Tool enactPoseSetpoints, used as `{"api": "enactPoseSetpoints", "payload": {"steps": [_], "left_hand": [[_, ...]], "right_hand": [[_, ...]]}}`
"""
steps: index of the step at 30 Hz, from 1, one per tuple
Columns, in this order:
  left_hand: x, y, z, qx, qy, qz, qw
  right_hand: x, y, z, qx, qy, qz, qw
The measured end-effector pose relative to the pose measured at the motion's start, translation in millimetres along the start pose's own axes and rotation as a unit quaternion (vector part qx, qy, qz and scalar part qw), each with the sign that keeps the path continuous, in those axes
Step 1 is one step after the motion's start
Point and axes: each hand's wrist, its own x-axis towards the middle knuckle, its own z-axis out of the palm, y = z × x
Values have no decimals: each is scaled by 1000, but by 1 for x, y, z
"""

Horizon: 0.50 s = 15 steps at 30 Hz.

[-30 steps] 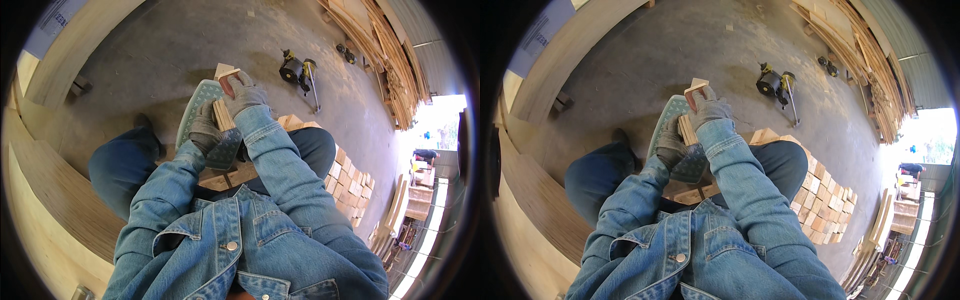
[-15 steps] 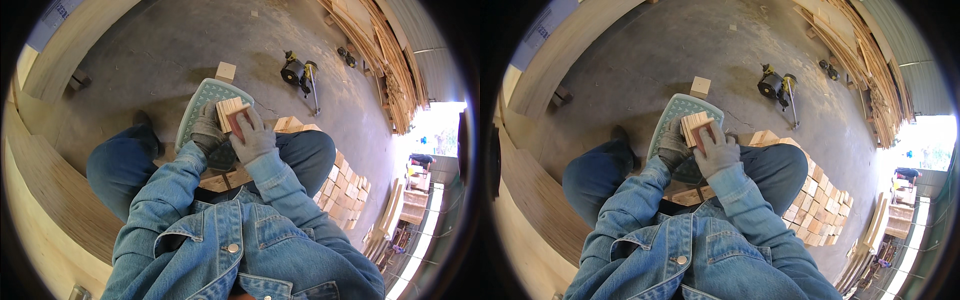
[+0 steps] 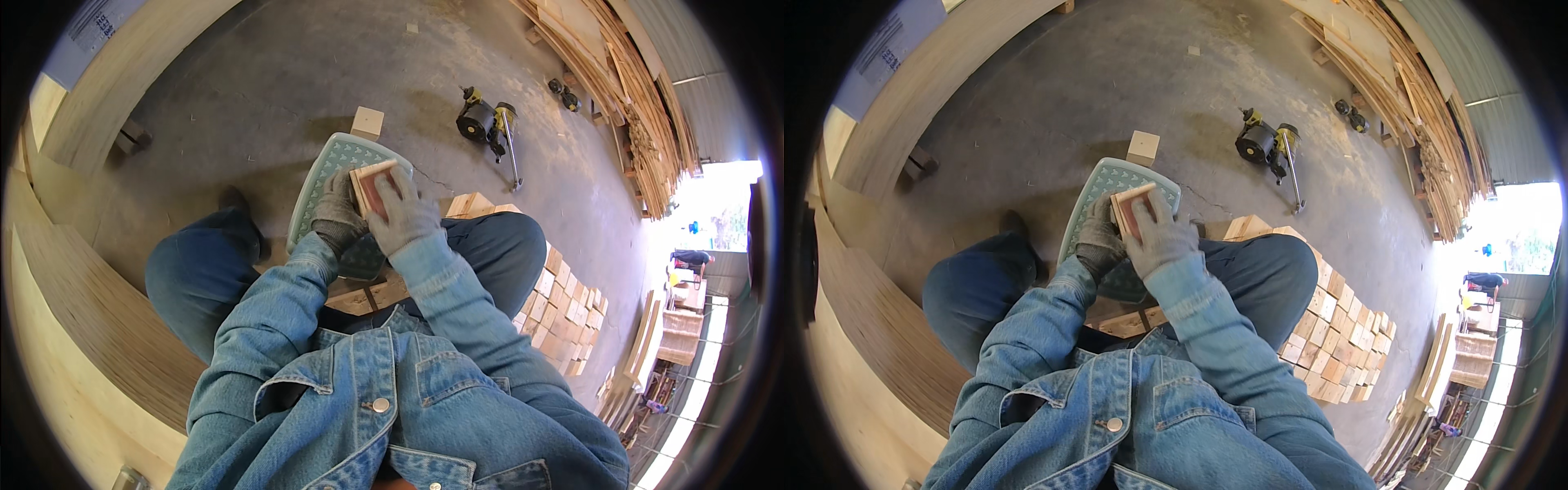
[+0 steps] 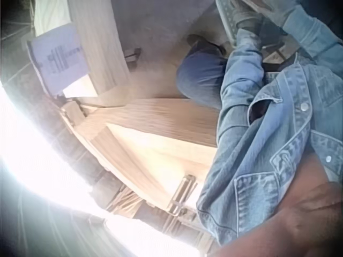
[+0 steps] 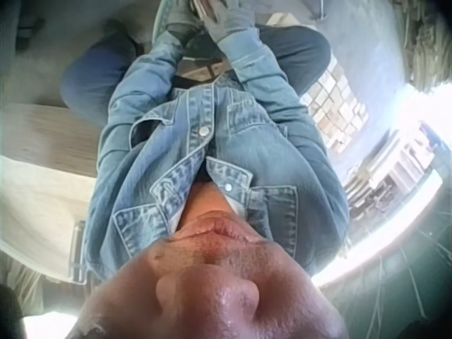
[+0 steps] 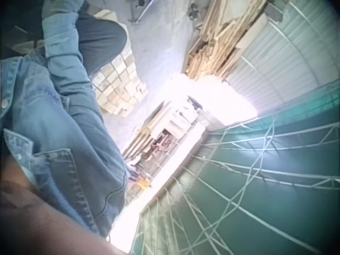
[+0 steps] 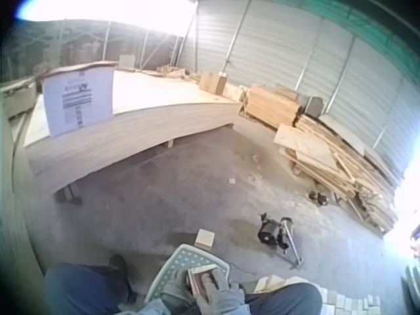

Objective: The person sits on the floor and sands small wooden blocks using a sanding block. They handle each block individually, sanding multiple faces before placing it aside and picking up the next one.

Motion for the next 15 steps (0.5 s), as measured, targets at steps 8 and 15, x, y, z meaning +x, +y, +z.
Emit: {"api": "enactPoseSetpoints", "payload": {"steps": [8,15], "left_hand": [[-3,-2,5,-19,-20,-17,999],[4,-2,11,8,-3,51,999]], "right_hand": [[-17,-13,-9,-28,-45,36,998],[72,-14,10,-19,19,48,998]]}}
